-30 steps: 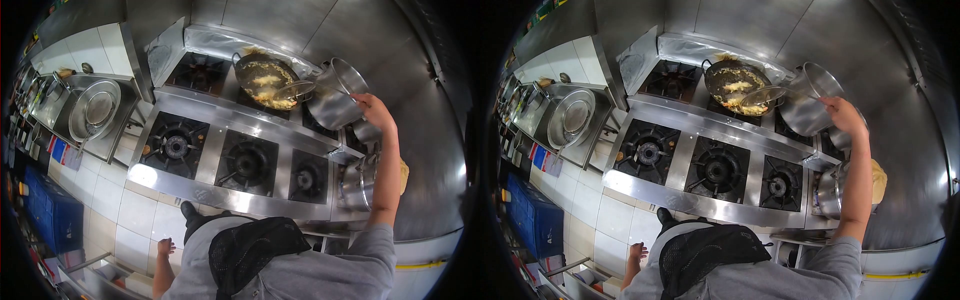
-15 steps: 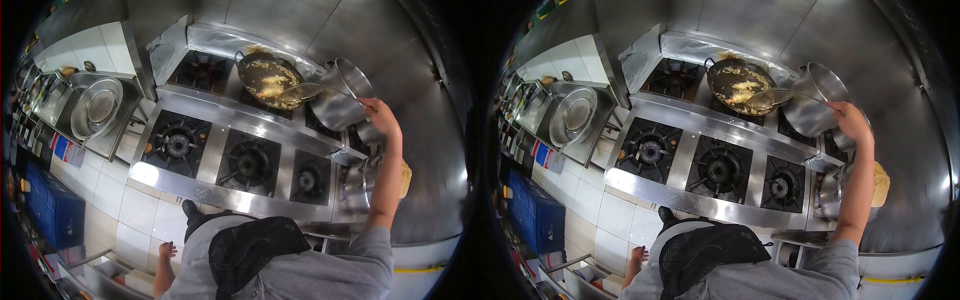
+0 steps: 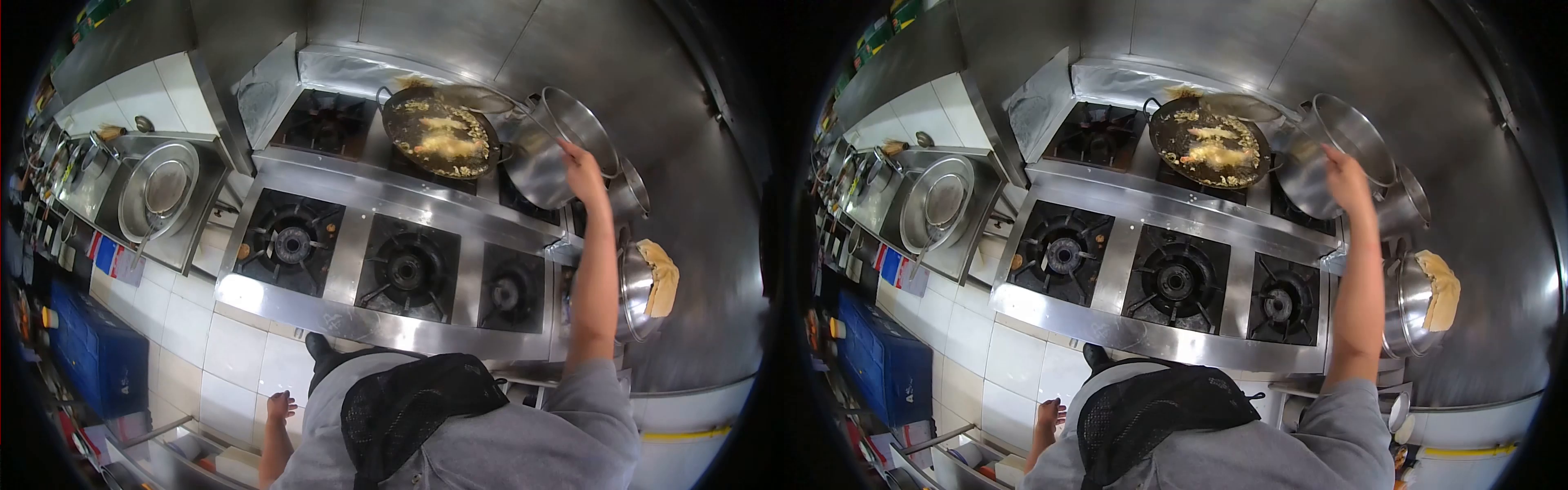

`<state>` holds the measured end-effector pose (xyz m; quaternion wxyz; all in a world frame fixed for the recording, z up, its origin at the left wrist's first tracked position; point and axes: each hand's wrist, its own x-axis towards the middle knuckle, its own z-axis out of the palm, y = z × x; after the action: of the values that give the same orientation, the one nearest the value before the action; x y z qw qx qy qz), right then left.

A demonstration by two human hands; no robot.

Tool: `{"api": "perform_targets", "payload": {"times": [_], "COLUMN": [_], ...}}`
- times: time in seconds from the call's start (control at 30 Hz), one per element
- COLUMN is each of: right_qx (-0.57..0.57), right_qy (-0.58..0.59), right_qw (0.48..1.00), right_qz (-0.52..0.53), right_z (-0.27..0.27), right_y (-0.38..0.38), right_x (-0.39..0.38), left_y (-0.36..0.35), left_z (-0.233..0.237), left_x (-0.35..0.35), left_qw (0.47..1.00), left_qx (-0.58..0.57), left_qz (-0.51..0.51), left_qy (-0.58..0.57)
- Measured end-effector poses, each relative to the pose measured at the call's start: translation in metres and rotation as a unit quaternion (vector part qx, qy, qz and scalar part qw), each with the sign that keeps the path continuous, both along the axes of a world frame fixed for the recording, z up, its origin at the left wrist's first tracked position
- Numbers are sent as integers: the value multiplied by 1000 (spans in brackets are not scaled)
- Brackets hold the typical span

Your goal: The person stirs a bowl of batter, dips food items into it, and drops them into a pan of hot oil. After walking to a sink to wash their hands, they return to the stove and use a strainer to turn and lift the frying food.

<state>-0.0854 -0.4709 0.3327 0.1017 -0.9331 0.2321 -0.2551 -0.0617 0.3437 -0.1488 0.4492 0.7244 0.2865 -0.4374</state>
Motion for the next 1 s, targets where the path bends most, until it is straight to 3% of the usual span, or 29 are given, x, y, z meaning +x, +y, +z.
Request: {"api": "perform_targets", "payload": {"times": [0.03,0.1,0.13,0.2,0.3,0.53,0.7,0.87,1.0], "right_qx": [17,248,250,515,621,735,763,784,778], "right_qy": [-62,-94,-96,-179,-206,-164,-159,-191,-228], "right_qw": [998,963,963,837,755,652,620,581,569], "right_qz": [27,-39,-37,-56,-41,-90,-91,-107,-135], "right_z": [-19,-41,-52,-75,-103,-142,-165,-185,-195], "right_y": [-7,7,11,18,24,8,-2,-3,2], "right_x": [7,28,36,52,75,98,85,70,57], "left_y": [0,4,5,9,22,39,38,22,32], "left_z": [0,1,6,12,13,32,32,50,25], "left_x": [1,0,-3,-8,-19,-33,-38,-30,-22], "left_qw": [1000,1000,1000,1000,999,999,999,999,999], "left_qx": [-3,-7,-4,5,23,52,30,47,30], "left_qz": [4,9,13,17,20,16,35,-12,13], "left_qy": [-3,-2,0,7,16,6,6,3,10]}}
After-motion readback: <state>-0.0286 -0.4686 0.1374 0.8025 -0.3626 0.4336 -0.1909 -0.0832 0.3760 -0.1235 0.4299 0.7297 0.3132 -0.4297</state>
